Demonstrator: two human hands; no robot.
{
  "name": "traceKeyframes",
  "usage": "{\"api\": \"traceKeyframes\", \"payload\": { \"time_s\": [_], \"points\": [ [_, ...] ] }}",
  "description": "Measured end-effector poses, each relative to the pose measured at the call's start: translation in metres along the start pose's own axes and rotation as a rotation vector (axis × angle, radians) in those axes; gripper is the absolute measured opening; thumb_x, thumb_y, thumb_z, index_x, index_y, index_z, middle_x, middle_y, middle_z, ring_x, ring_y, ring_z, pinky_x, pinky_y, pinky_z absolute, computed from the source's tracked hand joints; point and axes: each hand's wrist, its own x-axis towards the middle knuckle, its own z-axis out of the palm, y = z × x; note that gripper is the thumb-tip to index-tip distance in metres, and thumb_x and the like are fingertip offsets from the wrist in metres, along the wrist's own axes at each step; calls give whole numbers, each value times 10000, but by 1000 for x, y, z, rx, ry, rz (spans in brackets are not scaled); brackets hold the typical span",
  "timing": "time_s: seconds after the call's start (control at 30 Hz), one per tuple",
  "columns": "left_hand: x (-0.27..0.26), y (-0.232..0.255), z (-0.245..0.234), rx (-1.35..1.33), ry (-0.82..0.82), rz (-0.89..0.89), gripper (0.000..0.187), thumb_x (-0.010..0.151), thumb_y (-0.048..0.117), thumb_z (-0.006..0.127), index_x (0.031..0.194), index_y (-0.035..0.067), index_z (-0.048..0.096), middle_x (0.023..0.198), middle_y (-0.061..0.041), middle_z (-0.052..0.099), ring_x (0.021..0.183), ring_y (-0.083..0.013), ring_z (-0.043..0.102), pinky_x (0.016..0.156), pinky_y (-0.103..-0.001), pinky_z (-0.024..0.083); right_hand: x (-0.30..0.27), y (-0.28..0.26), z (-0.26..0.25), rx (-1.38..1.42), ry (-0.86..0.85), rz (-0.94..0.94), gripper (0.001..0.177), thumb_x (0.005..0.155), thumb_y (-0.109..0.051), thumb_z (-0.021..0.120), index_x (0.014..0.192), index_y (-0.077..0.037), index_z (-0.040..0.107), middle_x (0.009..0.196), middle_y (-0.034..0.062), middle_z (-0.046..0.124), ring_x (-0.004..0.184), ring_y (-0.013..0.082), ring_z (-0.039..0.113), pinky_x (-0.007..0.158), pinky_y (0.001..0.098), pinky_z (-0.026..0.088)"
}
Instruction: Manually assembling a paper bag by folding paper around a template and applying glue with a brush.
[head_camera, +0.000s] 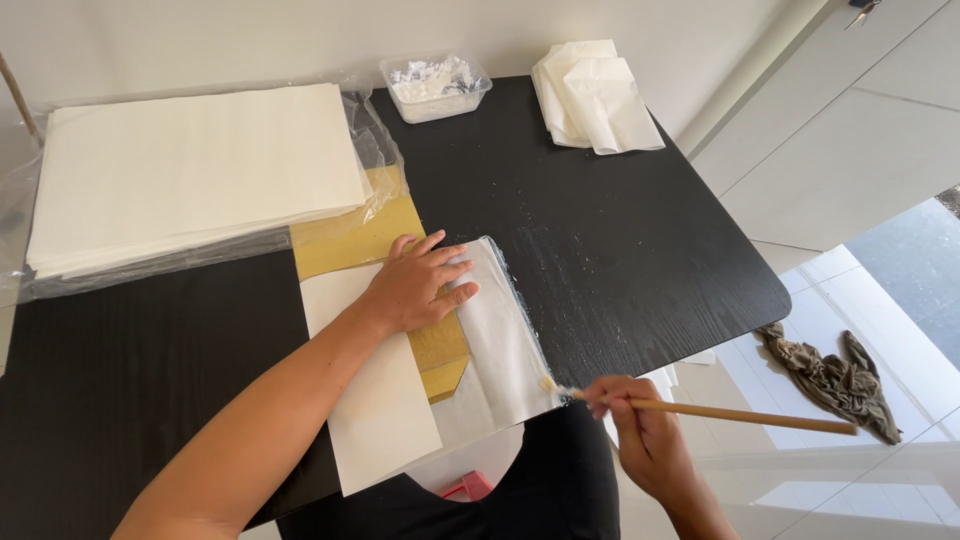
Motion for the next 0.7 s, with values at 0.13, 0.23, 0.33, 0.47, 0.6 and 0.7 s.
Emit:
{"api": "traceKeyframes", "payload": {
  "time_s": [0.13, 0.23, 0.33, 0.47, 0.6, 0.7],
  "points": [
    [1, -3, 2, 79, 8, 31, 668, 1033, 601, 278, 1397, 167, 632, 1532, -78, 524, 1511, -348, 316, 1168, -610, 151, -33, 1, -6, 2, 47, 91, 174, 1062, -121, 416, 1032, -48, 572, 1005, 141, 733, 730, 160, 647, 760, 314, 565],
    [0, -4, 1, 109, -4, 50, 657, 1037, 594, 288, 1412, 166, 616, 1539, -69, 518, 1506, -341, 325, 1157, -624, 182, -62, 14, -7, 27, 24, 126, 166, 1062, -139, 398, 990, -67, 530, 930, 91, 703, 733, 143, 673, 668, 289, 567],
    [2, -5, 3, 96, 59, 79, 634, 1039, 577, 337, 1338, 135, 678, 1475, -91, 585, 1484, -347, 375, 1147, -629, 201, -73, 15, -9, 198, 126, 234, 128, 1009, -147, 544, 1067, -36, 570, 1050, 178, 744, 751, 221, 749, 704, 305, 650],
    [2, -7, 4, 69, 75, 93, 605, 1037, 571, 360, 1307, 154, 707, 1452, -93, 604, 1473, -345, 386, 1146, -627, 203, -27, -10, -9, 107, 249, 152, 143, 1007, -51, 528, 1137, -5, 567, 1103, 176, 704, 828, 212, 763, 793, 303, 676],
    [-1, -7, 3, 27, 20, 63, 602, 1034, 573, 346, 1354, 182, 673, 1502, -84, 556, 1498, -353, 337, 1157, -575, 183, 11, -10, 10, 28, 343, 105, 74, 1030, -35, 516, 1081, -8, 561, 1108, 157, 678, 819, 210, 770, 782, 286, 675],
    [0, -8, 2, 50, 0, 64, 610, 1038, 574, 335, 1376, 183, 657, 1515, -83, 543, 1499, -348, 333, 1153, -582, 192, 21, 4, 19, 19, 275, 88, 44, 1038, -69, 511, 1070, -41, 521, 1075, 153, 724, 791, 191, 771, 739, 260, 670]
  ]
}}
